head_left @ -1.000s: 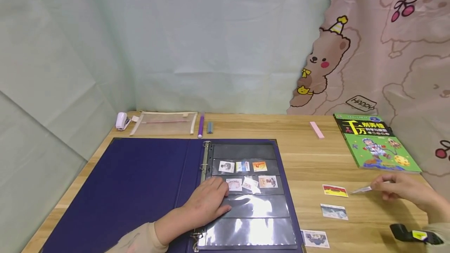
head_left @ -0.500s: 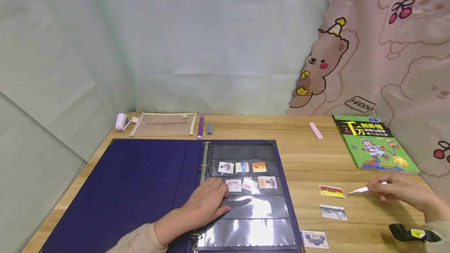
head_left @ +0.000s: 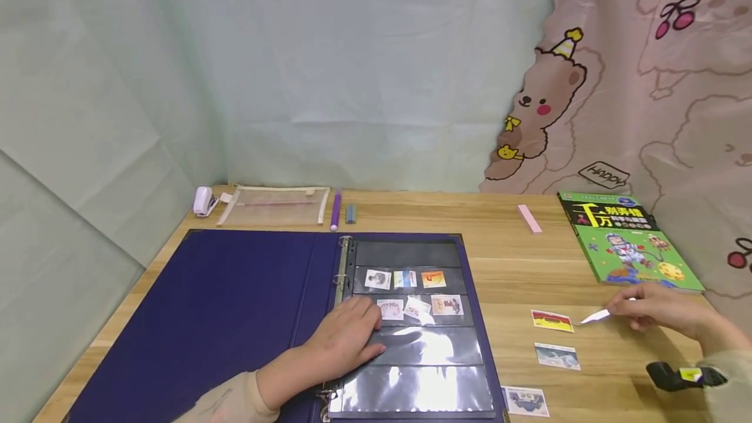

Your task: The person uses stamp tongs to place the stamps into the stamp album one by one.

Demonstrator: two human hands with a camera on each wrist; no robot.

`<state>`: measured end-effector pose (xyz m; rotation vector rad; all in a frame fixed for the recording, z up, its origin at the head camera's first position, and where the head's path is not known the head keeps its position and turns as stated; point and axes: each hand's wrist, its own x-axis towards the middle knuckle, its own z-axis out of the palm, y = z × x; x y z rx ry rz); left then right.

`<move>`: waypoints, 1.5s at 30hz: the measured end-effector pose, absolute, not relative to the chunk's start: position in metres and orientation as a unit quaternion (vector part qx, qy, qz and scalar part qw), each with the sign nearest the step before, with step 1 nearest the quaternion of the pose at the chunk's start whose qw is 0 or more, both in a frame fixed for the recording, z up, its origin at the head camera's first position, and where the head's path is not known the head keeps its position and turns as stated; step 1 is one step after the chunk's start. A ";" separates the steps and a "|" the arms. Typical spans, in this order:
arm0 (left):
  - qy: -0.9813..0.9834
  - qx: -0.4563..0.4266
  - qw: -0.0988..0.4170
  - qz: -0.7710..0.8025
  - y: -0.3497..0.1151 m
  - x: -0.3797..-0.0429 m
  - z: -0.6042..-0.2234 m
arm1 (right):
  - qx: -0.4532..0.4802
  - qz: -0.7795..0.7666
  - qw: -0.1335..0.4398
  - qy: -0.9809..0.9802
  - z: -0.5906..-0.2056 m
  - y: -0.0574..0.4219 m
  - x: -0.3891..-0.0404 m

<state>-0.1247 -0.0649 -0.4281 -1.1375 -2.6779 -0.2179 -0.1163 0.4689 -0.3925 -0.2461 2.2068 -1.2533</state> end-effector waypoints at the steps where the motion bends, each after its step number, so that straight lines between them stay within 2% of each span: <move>1: -0.912 -0.388 0.111 -0.074 -0.065 -0.125 -0.428 | -0.091 -0.468 0.292 0.829 -0.392 0.468 -0.116; 12: -0.917 -0.374 0.108 -0.081 -0.069 -0.128 -0.424 | -0.119 -0.464 0.266 0.837 -0.389 0.459 -0.128; 25: -0.918 -0.373 0.101 -0.089 -0.070 -0.128 -0.425 | -0.135 -0.483 0.265 0.823 -0.389 0.452 -0.130; 34: -0.915 -0.380 0.103 -0.089 -0.067 -0.129 -0.428 | -0.121 -0.447 0.207 0.862 -0.396 0.449 -0.124; 45: -0.914 -0.383 0.099 -0.092 -0.065 -0.129 -0.431 | -0.168 -0.460 0.138 0.861 -0.406 0.448 -0.115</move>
